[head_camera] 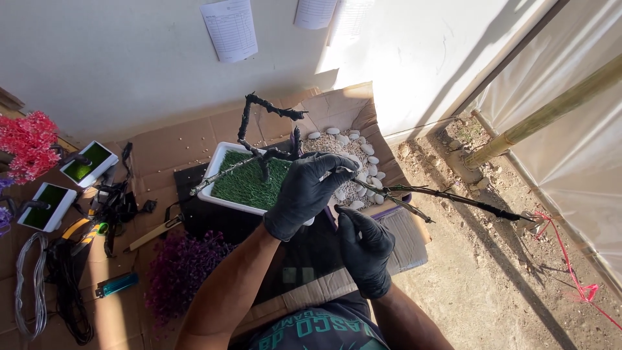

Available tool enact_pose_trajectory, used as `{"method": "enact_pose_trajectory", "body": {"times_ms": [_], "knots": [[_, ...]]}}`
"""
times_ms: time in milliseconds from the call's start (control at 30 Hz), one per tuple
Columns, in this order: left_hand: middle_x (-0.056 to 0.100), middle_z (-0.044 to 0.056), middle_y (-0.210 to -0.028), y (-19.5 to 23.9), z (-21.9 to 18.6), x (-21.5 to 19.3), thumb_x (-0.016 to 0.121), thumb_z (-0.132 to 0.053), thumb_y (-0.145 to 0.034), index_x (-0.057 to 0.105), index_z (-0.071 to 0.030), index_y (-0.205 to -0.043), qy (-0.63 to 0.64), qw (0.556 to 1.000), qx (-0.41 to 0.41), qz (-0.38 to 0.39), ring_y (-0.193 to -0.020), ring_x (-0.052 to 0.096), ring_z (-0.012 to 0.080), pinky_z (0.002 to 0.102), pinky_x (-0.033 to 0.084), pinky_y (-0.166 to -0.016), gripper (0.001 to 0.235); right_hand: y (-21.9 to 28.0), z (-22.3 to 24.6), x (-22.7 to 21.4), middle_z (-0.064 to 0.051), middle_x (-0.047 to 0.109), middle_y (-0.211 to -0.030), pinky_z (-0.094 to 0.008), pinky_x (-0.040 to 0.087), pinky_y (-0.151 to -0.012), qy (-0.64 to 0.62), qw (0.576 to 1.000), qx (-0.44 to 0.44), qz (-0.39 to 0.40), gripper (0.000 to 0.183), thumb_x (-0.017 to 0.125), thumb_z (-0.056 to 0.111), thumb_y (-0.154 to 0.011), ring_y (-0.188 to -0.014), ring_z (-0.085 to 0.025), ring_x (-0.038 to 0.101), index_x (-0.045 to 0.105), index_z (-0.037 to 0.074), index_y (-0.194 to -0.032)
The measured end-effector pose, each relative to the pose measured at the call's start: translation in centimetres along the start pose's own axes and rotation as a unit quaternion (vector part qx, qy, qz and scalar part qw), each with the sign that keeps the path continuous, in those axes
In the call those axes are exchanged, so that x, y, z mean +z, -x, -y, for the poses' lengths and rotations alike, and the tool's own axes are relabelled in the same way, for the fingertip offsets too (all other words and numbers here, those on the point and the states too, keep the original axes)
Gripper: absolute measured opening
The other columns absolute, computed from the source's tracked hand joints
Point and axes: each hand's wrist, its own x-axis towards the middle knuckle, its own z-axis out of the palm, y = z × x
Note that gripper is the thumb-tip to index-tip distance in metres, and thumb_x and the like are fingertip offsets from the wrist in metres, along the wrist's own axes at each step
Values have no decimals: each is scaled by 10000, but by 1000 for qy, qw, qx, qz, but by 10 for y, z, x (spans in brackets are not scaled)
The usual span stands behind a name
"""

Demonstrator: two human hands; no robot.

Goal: Assembling a decorative branch structure by wrapping tape around joints and stems at a design station.

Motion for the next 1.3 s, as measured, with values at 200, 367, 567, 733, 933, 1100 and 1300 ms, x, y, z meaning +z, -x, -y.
{"method": "enact_pose_trajectory", "body": {"times_ms": [200,367,567,733,933,1100,1300], "knots": [[759,157,-882,-6,-3,-5,727,-108,-949,761,-113,-944,14,999,-26,31,-952,734,416,446,569,-878,35,23,-61,5,-132,745,-618,-360,577,-640,-30,978,198,67,135,739,41,-888,-628,-154,699,838,63,-976],[756,123,-816,-12,0,-2,739,-127,-954,770,-125,-953,-13,999,-43,16,-886,764,333,386,590,-815,31,10,-82,0,-141,709,-583,-283,512,-494,-103,944,293,108,150,705,65,-926,-475,-143,622,819,25,-1014],[766,108,-742,-21,-2,0,770,-158,-941,772,-85,-923,32,993,-106,26,-735,758,148,279,605,-708,76,-38,-117,-11,-165,672,-642,-271,486,-460,-216,935,266,91,187,688,90,-931,-471,-155,600,770,-29,-1049],[775,104,-737,-28,-5,-2,759,-181,-938,771,-51,-928,59,983,-164,55,-649,734,83,208,588,-649,131,-110,-115,-27,-157,716,-764,-225,520,-550,-262,932,230,97,194,692,88,-934,-579,-114,656,755,8,-1100],[769,129,-725,-35,-12,-1,764,-164,-897,776,-45,-942,32,968,-238,70,-618,744,108,155,549,-571,127,-171,-51,-37,-276,727,-989,-391,619,-719,-321,878,111,336,812,919,180,-666,-791,-277,745,584,-62,-1365],[772,62,-704,-39,-10,2,800,-248,-867,794,-147,-923,-29,965,-243,92,-590,743,84,148,552,-528,116,-183,-11,-27,-166,756,-925,-396,601,-814,-121,899,48,418,626,917,82,-702,-823,-238,738,687,26,-1281],[777,84,-727,-35,-7,6,799,-206,-857,807,-151,-918,-59,973,-211,75,-664,773,146,204,595,-603,82,-179,-10,-26,-114,774,-825,-325,593,-775,-120,908,86,392,390,916,50,-718,-765,-171,740,786,71,-1085]]}}
